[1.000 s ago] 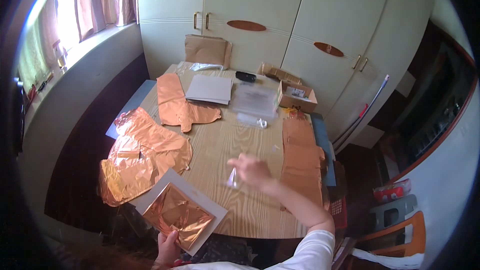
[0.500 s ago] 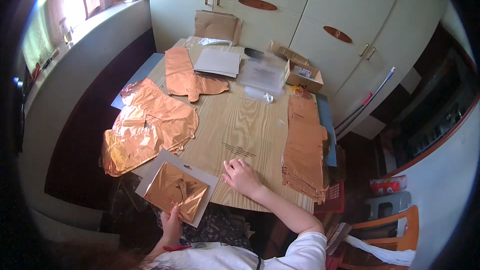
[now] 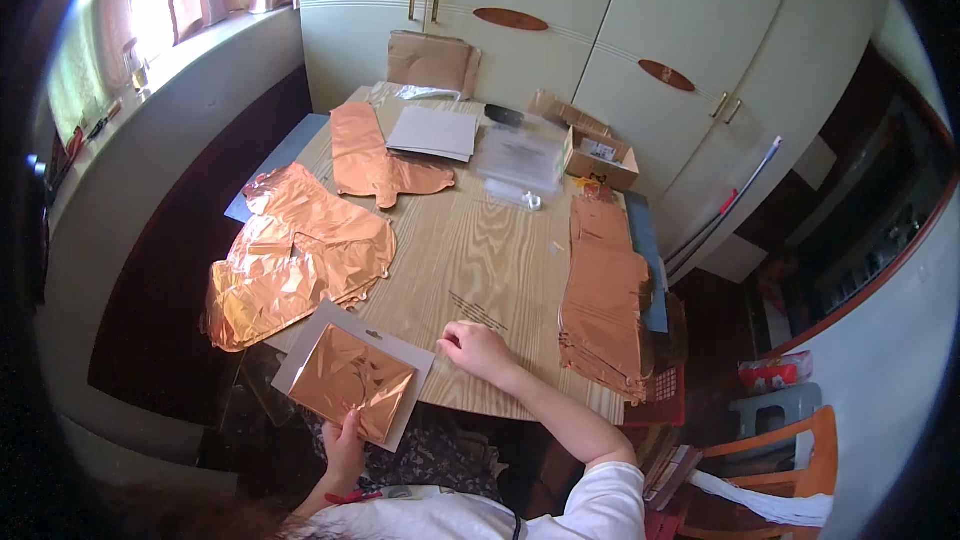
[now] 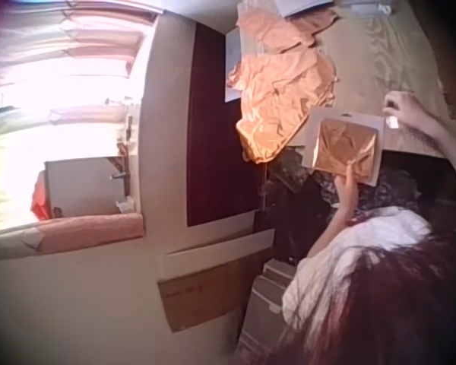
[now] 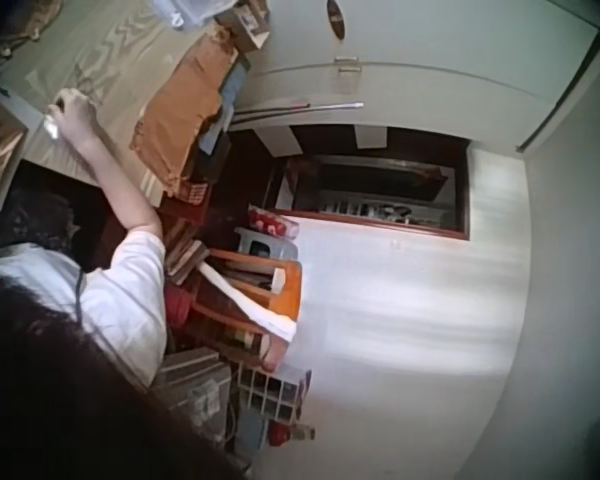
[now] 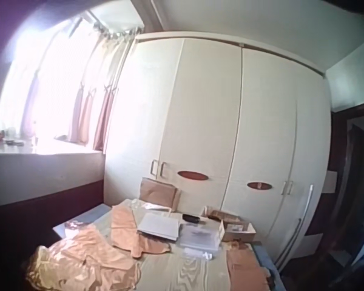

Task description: Packaging a foil balloon into a plastic sleeve and folding other foil balloons.

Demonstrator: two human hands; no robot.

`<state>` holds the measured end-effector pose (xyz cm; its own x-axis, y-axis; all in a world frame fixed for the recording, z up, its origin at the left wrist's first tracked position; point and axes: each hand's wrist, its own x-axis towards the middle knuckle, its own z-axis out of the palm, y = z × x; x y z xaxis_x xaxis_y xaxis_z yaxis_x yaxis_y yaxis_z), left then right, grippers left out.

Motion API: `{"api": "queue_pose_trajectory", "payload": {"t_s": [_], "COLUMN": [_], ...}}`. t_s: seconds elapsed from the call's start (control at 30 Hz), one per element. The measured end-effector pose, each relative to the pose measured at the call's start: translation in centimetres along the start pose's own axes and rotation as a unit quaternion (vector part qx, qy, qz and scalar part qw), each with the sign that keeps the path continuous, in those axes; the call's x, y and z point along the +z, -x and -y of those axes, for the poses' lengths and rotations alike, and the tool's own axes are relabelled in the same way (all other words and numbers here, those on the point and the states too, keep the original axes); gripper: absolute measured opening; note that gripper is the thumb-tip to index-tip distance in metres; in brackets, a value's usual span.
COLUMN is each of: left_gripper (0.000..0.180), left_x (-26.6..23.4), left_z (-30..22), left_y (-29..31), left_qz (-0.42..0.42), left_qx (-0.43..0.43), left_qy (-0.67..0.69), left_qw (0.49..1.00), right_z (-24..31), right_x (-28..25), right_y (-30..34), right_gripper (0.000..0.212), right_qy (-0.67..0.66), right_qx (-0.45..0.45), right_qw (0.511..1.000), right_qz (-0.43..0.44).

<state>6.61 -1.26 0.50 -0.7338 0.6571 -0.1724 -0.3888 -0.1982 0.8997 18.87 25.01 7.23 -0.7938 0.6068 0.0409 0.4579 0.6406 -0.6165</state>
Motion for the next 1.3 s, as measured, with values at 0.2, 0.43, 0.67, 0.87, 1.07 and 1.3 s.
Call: {"api": "queue_pose_trajectory", "payload": {"t_s": [0.2, 0.43, 0.67, 0.87, 1.07, 1.3], "left_gripper": [0.022, 0.022, 0.025, 0.029, 0.031, 0.031], "left_x": [-0.2, 0.8, 1.9, 1.5, 1.3, 2.1], "left_z": [0.3, 0.0, -0.6, -0.6, -0.6, -1.0], "left_y": [-0.3, 0.6, 1.9, 1.7, 1.6, 1.6], "left_qz": [0.008, 0.069, 0.096, 0.09, 0.097, 0.108], "left_qx": [0.006, -0.049, -0.134, -0.186, -0.186, -0.183], "left_qy": [-0.025, -0.036, 0.06, 0.115, 0.123, 0.125], "left_qw": [1.0, 0.996, 0.984, 0.972, 0.97, 0.969], "right_z": [0.2, 1.4, 2.7, 2.9, 3.7, 5.1], "right_x": [0.4, 1.2, 2.4, 3.0, 3.2, 3.5], "right_y": [-0.6, -0.5, 0.1, 0.1, 0.0, 0.7], "right_gripper": [0.021, 0.02, 0.014, 0.013, 0.011, 0.01], "right_qy": [0.019, -0.002, 0.07, 0.096, 0.135, 0.16], "right_qx": [-0.009, -0.032, -0.092, -0.147, -0.127, -0.182], "right_qw": [1.0, 0.999, 0.99, 0.979, 0.978, 0.964], "right_qz": [0.02, -0.029, -0.08, -0.099, -0.097, -0.107]}}
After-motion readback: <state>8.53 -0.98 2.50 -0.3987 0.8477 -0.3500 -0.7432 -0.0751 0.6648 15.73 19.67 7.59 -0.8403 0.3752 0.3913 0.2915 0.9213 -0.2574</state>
